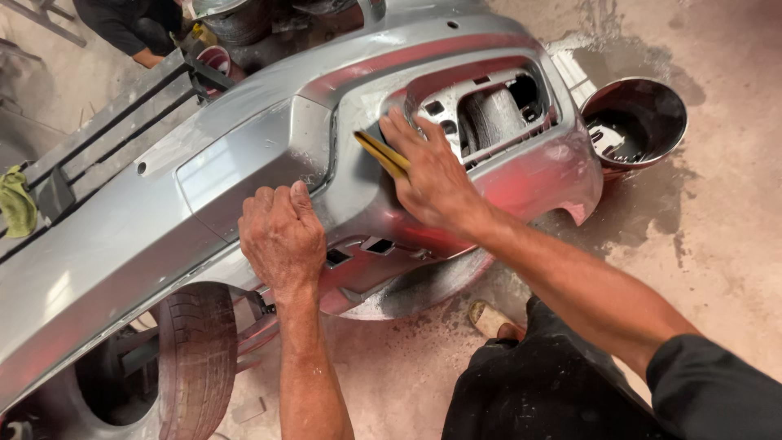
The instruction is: The person sands the surface of a detached car bumper using a sanding block. They move the block across various sections of the bumper, including edges and recessed areas, to smooth the surface.
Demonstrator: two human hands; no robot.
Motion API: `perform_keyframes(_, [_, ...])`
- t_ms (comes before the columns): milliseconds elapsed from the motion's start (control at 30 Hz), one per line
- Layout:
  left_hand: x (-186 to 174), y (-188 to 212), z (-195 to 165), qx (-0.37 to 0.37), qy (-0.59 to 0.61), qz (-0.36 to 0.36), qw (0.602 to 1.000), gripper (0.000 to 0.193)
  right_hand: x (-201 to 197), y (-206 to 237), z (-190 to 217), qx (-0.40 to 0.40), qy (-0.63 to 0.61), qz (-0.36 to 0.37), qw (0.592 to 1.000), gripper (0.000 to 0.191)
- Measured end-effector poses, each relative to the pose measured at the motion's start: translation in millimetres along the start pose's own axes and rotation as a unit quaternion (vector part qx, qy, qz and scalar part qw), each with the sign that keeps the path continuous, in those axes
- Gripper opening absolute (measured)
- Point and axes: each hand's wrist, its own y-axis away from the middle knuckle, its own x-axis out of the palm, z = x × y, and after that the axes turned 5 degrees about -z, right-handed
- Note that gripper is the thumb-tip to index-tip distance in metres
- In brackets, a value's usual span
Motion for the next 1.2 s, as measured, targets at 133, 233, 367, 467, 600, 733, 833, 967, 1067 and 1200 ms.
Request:
perform_keyframes(133, [-1.9, -2.7, -2.7, 0.002, 0.002, -0.011, 1.0, 0.033, 8.0, -5.0, -19.2, -0.076, 0.035, 0.015, 0.996, 0.069])
perform_keyframes(233, [-3.4, -4.4, -4.3, -0.011, 0.0, 0.004, 1.0, 0.033, 7.7, -3.9, -19.2, -0.035, 0.006, -0.01, 0.999, 0.059])
perform_keyframes(367, [-4.2, -5.8, -4.1, -0.006, 0.01, -0.021, 1.0, 0.031, -13.6, 9.0, 17.4, -0.138, 0.051, 0.017, 0.989, 0.058])
perform_keyframes(467, [-4.5, -5.5, -2.6, -0.01, 0.011, -0.014, 1.0, 0.03, -24.0, 5.4, 33.6, -0.16, 0.006, 0.008, 0.987, 0.055])
perform_keyframes(600, [-2.9, -5.1, -2.1, -0.003, 0.014, -0.027, 1.0, 0.03, -24.7, -27.7, 8.1, -0.075, 0.041, -0.051, 0.995, 0.047])
perform_keyframes(733, [-2.3, -3.2, -0.5, 0.008, 0.013, -0.021, 1.0, 0.033, -43.8, -39.1, -31.1, 0.171, -0.076, 0.104, 0.977, 0.037])
perform_keyframes(833, [-5.2, -0.9, 1.7, 0.006, 0.044, -0.039, 0.998, 0.032, -69.1, -27.3, -49.8, 0.286, -0.333, 0.002, 0.899, 0.022])
perform_keyframes(967, [-8.3, 3.7, -4.5, 0.038, 0.12, -0.062, 0.99, 0.03, -99.9, -15.0, -62.1, 0.323, -0.461, -0.034, 0.826, 0.02])
perform_keyframes(1067, [-1.0, 11.4, -24.1, 0.101, 0.058, -0.047, 0.992, 0.041, -105.9, -16.2, -86.5, 0.315, -0.276, -0.038, 0.907, 0.025])
perform_keyframes(1200, [14.8, 33.5, -53.4, 0.071, -0.016, -0.014, 0.997, 0.049, -98.8, -27.6, -137.4, 0.262, -0.194, 0.003, 0.946, 0.028])
